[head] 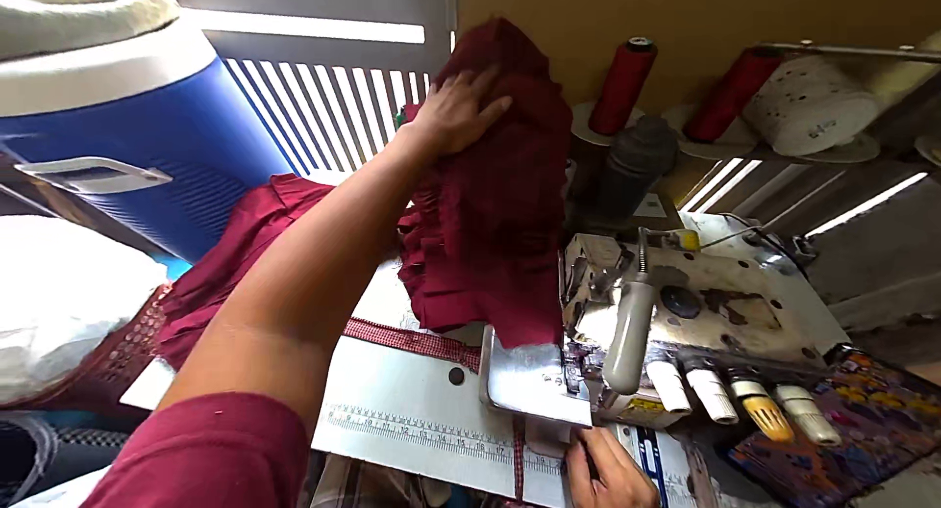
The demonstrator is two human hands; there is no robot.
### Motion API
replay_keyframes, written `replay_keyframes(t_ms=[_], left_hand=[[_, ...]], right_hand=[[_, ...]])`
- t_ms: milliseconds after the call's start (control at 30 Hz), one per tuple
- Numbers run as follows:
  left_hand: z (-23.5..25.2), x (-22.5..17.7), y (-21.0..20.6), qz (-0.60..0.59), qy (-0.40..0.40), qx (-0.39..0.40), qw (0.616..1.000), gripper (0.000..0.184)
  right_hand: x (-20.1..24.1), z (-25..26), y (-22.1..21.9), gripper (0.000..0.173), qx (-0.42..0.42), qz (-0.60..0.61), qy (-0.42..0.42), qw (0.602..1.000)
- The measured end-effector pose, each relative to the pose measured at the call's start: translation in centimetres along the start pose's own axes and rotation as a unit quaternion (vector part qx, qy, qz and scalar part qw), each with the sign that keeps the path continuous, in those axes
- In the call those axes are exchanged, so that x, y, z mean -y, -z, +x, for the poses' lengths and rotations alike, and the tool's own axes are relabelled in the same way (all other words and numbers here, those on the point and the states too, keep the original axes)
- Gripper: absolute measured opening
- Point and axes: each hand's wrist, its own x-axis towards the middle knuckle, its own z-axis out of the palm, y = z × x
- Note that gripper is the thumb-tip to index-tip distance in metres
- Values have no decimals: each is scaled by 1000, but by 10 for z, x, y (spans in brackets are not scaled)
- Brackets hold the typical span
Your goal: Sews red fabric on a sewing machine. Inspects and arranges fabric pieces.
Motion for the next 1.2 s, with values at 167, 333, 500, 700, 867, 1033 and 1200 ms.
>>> replay_keyframes(t_ms=[167, 333, 500, 700, 867, 1033, 1200], left_hand=[[-64, 15, 52, -10, -33, -145, 989, 64], [-160, 97, 64, 62, 34, -28, 997, 50], [-252, 154, 33, 13, 132, 89, 987, 39], [-274, 150, -15, 51, 130, 146, 979, 28], [-257, 171, 22, -94, 211, 25, 973, 28], [-273, 175, 69, -98, 261, -114, 954, 35], [-303, 97, 129, -169, 163, -143, 961, 29]], right_hand=[[2, -2, 2, 25, 14, -3, 6, 1000], [1, -2, 5, 25, 16, 36, 22, 999], [3, 0, 6, 25, 20, 45, 29, 998], [5, 2, 4, 21, 34, 8, 17, 999], [4, 2, 4, 22, 31, 4, 24, 999], [2, -2, 6, 26, 6, 41, 46, 998], [37, -11, 17, 23, 72, 272, 52, 958]])
